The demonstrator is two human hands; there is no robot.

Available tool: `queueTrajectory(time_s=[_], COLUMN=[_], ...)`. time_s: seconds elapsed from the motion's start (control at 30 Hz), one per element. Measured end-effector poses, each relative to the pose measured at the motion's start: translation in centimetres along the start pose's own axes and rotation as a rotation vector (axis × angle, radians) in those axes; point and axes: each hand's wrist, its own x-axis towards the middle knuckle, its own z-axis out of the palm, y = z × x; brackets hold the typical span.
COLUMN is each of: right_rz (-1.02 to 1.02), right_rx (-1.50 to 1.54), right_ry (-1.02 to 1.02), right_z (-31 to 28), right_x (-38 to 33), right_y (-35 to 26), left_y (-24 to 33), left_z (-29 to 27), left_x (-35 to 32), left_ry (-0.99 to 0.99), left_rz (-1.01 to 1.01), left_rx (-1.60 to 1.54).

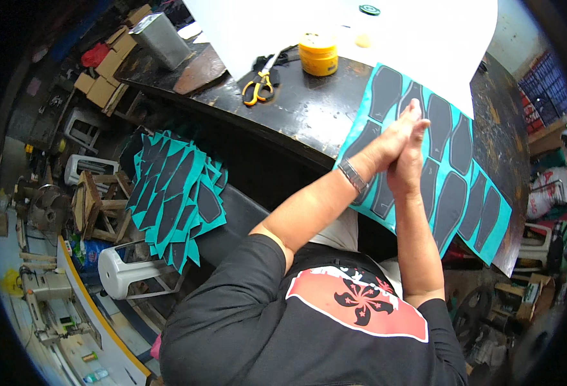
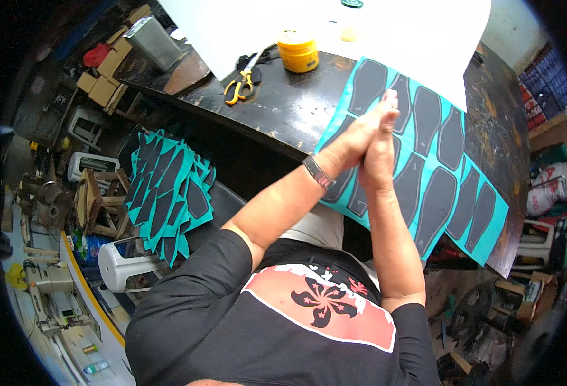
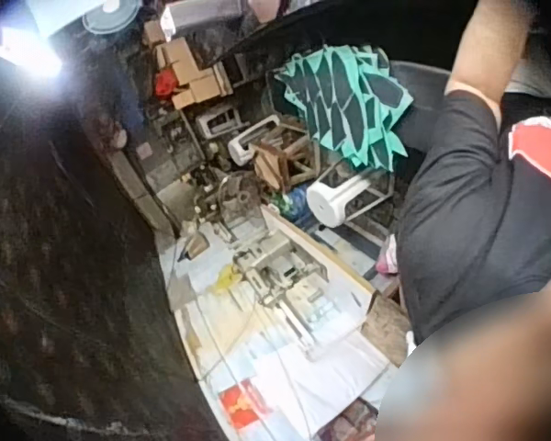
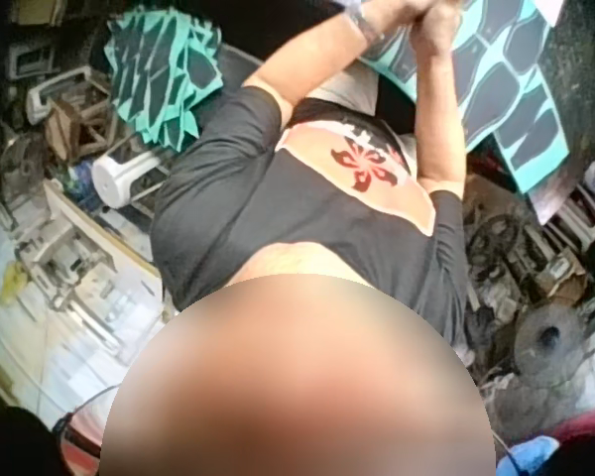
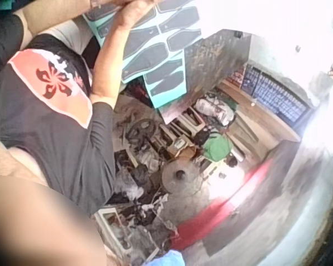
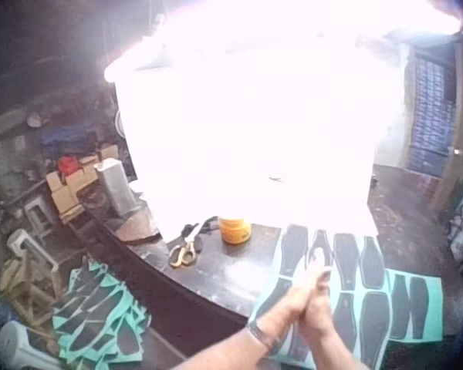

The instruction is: The person repeatedly rubs teal-colored material sheets on a dark worktable using a yellow round tool. The person handles multiple sheets, flipping and repositioning them while continuing to rub the surface. The person also uses scissors to cut a sheet at the start.

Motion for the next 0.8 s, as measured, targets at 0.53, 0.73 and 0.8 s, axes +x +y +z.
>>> queueTrajectory(time_s=[0.53,0.73,0.8], right_rz=[-0.329,-0.012,0.121], right_rx=[-0.377,-0.025,0.104], right_ry=[-0.193,-0.816,-0.769], right_z=[-0.3,-2.0,-7.1], right_x=[-2.5,-10.0,-9.6], right_y=[-1.1,-1.8,-3.7], left_y=[1.9,4.1,4.5], left_z=[3.0,-4.1,-6.5], left_x=[-7.7,-7.1,-7.6], left_ry=[0.111,0.367,0.334], left_rz=[0.394,0.311,0.157], left_rx=[0.163,0.307,0.459])
